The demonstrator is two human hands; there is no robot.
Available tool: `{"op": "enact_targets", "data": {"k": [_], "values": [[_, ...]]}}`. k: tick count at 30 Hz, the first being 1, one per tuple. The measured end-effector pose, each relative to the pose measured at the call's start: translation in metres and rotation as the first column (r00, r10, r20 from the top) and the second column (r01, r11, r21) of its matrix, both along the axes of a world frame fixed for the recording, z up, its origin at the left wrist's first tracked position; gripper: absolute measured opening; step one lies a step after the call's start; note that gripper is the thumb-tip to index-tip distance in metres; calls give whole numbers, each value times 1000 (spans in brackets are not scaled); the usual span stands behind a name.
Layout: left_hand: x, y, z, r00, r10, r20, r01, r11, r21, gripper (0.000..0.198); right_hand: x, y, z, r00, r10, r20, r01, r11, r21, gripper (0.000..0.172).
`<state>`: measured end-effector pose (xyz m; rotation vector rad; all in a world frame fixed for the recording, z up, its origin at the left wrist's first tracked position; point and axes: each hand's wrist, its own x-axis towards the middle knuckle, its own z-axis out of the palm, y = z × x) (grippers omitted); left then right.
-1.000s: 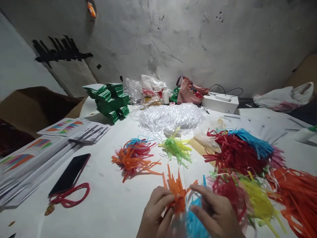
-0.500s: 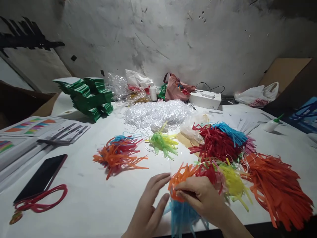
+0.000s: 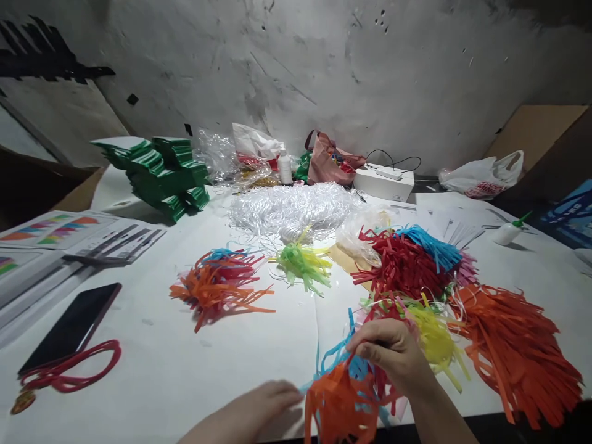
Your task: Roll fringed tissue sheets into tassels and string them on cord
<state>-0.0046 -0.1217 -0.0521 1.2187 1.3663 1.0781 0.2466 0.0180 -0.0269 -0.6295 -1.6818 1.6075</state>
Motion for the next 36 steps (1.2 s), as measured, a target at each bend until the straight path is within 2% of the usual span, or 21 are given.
{"op": "enact_targets", "data": {"k": [2,4,6,7,9,11,13,14,17,19,22,28,32,36], "values": [[-6,1,11,994,-12,-110,11,1000,-7,44,-8,-2,-1,993,114,36,-113,993,-29,25],[3,8,21,992,-54,-115,60,997,51,38,-15,-4,-3,977,207,57,-205,978,-40,25],[23,19,23,985,-173,1,173,983,67,30,-21,-6,-6,964,260,46,-259,965,-37,27],[34,24,19,968,-229,102,225,973,44,29,-23,-7,-9,965,260,35,-259,965,-37,29],[53,31,3,913,-230,336,255,967,-31,31,-24,-7,-15,983,178,36,-176,983,-45,32],[65,34,-19,857,-110,503,181,979,-93,33,-24,-8,-23,997,-5,78,11,998,-69,36],[69,35,-38,825,6,566,90,986,-143,34,-24,-9,-32,977,-165,131,180,977,-112,40],[70,36,-45,816,42,577,60,986,-157,34,-25,-10,-36,970,-191,153,213,967,-138,42],[67,37,-52,828,54,558,32,989,-144,33,-30,-16,-43,974,-100,205,139,973,-186,40],[65,39,-50,868,51,494,11,992,-123,33,-36,-19,-45,974,-31,223,74,980,-186,33],[63,42,-48,897,72,437,-14,991,-134,35,-44,-17,-45,973,-5,230,47,983,-178,25],[56,46,-52,891,13,453,48,991,-121,34,-49,-9,-48,985,67,161,-19,959,-284,20],[52,48,-54,901,5,434,66,987,-150,37,-51,-8,-50,972,50,229,10,967,-254,16],[50,48,-52,957,-36,290,68,992,-102,36,-54,-10,-51,923,-8,384,76,984,-162,14]]}}
